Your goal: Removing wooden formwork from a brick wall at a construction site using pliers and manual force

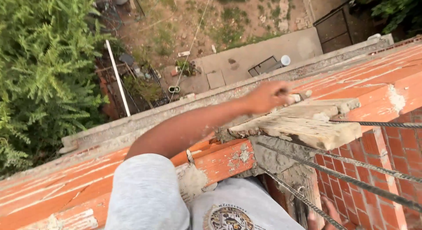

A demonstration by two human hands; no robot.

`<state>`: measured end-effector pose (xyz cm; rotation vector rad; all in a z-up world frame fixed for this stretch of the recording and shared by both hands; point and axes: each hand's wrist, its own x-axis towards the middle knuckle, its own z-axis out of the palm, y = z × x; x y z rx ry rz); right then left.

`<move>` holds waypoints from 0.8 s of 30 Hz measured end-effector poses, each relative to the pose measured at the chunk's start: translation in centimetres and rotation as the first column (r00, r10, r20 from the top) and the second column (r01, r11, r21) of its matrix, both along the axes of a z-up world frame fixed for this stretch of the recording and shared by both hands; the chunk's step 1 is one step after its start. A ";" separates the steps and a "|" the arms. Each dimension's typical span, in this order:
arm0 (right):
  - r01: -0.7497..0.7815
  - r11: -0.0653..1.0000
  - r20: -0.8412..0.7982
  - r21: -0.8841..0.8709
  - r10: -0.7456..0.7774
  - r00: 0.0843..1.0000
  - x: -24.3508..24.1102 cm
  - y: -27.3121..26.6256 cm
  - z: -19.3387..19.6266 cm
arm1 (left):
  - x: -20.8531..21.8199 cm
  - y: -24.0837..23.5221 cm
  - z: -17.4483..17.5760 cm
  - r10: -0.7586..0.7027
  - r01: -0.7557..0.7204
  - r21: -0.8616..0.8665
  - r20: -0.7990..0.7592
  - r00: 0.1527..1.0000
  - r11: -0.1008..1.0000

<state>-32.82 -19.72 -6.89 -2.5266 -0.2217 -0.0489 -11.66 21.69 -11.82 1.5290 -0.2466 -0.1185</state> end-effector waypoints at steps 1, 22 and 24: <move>0.017 0.999 -0.021 0.046 -0.016 1.000 2.3 4.2 1.5 | -0.3 1.6 -0.8 0.052 0.005 0.346 -0.154 0.987 0.938; -0.527 0.768 0.856 0.365 -0.054 0.515 19.9 23.0 9.3 | -8.5 3.7 -8.5 -0.044 0.389 0.400 -0.648 0.760 0.830; -0.542 0.778 0.814 0.316 0.070 0.576 20.2 22.1 8.8 | -8.4 4.2 -7.9 -0.039 0.374 0.374 -0.660 0.750 0.849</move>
